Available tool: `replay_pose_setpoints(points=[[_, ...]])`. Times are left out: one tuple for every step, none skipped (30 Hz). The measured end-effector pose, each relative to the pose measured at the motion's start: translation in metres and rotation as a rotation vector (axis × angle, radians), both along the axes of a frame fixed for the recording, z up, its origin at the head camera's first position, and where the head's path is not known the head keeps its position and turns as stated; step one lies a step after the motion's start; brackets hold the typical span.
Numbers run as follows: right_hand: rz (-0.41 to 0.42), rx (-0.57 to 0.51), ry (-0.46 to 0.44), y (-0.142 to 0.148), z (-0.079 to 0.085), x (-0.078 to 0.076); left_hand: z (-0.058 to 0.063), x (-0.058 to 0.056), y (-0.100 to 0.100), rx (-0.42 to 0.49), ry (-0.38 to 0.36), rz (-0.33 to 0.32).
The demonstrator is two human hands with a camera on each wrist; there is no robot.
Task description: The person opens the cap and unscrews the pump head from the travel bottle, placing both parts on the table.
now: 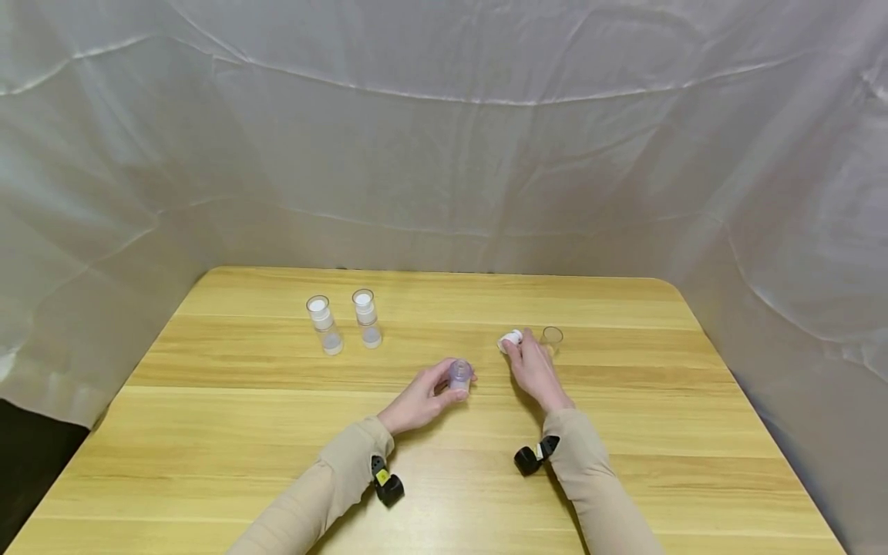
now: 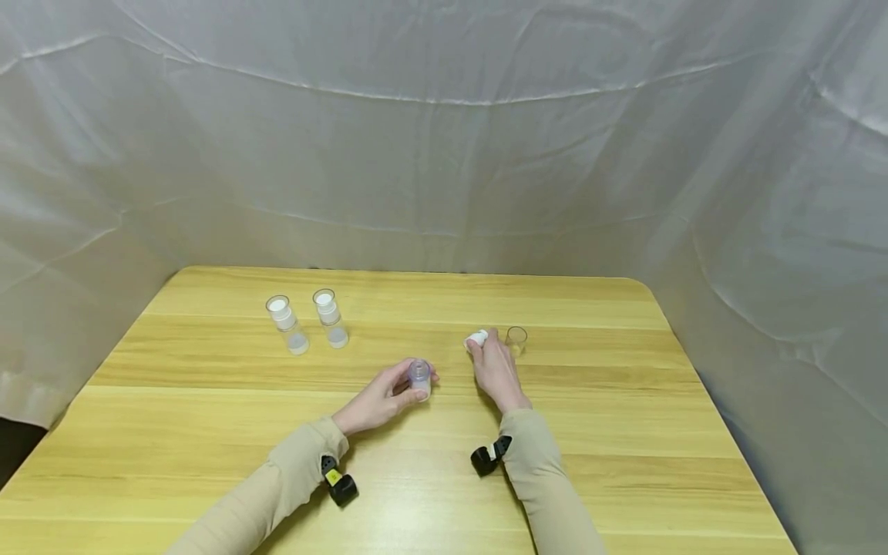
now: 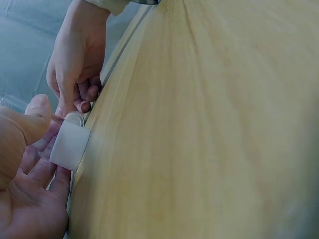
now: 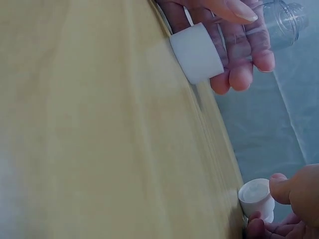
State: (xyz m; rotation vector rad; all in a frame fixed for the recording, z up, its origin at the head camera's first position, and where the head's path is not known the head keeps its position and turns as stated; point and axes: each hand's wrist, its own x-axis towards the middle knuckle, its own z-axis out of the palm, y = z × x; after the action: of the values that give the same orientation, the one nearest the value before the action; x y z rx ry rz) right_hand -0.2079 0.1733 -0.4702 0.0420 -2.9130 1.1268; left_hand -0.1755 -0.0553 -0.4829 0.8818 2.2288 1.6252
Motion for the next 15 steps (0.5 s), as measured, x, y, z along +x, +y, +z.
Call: replay_pose_setpoints(points=[[0.002, 0.003, 0.011, 0.0, 0.0, 0.001, 0.0, 0.0, 0.0, 0.0, -0.002, 0.001], [0.007, 0.002, 0.021, 0.001, -0.001, 0.002, 0.0, 0.0, 0.0, -0.001, -0.003, 0.003], [0.011, 0.001, 0.025, 0.001, -0.001, 0.002, 0.0, 0.0, 0.0, -0.001, -0.004, 0.005], [0.016, -0.004, 0.032, 0.002, -0.002, 0.003, 0.0, 0.0, 0.0, -0.001, -0.004, 0.005], [0.02, -0.011, 0.036, 0.002, -0.002, 0.004, 0.0, 0.0, 0.0, -0.001, -0.004, 0.006], [0.029, -0.017, 0.041, 0.003, -0.002, 0.005, 0.0, 0.0, 0.0, -0.001, -0.005, 0.005], [0.032, -0.025, 0.045, 0.003, -0.003, 0.006, 0.0, 0.0, 0.0, 0.0, -0.006, 0.005], [0.04, -0.038, 0.044, 0.003, -0.003, 0.008, 0.0, 0.0, 0.0, 0.0, -0.007, 0.005], [0.045, -0.055, 0.042, 0.004, -0.003, 0.009, 0.0, 0.0, 0.0, -0.001, -0.01, 0.005], [0.054, -0.074, 0.045, 0.004, -0.003, 0.011, 0.0, 0.0, 0.0, 0.001, -0.013, 0.003], [0.061, -0.091, 0.047, 0.004, -0.004, 0.013, 0.0, 0.0, 0.0, 0.001, -0.015, 0.002], [0.069, -0.111, 0.051, 0.004, -0.004, 0.015, 0.0, 0.0, 0.0, 0.0, -0.019, 0.002], [0.075, -0.13, 0.055, 0.004, -0.005, 0.017, 0.0, 0.0, 0.0, -0.001, -0.024, 0.003], [0.087, -0.145, 0.059, 0.004, -0.006, 0.019, 0.0, 0.0, 0.0, -0.002, -0.029, 0.004], [0.096, -0.164, 0.062, 0.004, -0.007, 0.02, 0.0, 0.0, 0.0, -0.005, -0.03, 0.006]])
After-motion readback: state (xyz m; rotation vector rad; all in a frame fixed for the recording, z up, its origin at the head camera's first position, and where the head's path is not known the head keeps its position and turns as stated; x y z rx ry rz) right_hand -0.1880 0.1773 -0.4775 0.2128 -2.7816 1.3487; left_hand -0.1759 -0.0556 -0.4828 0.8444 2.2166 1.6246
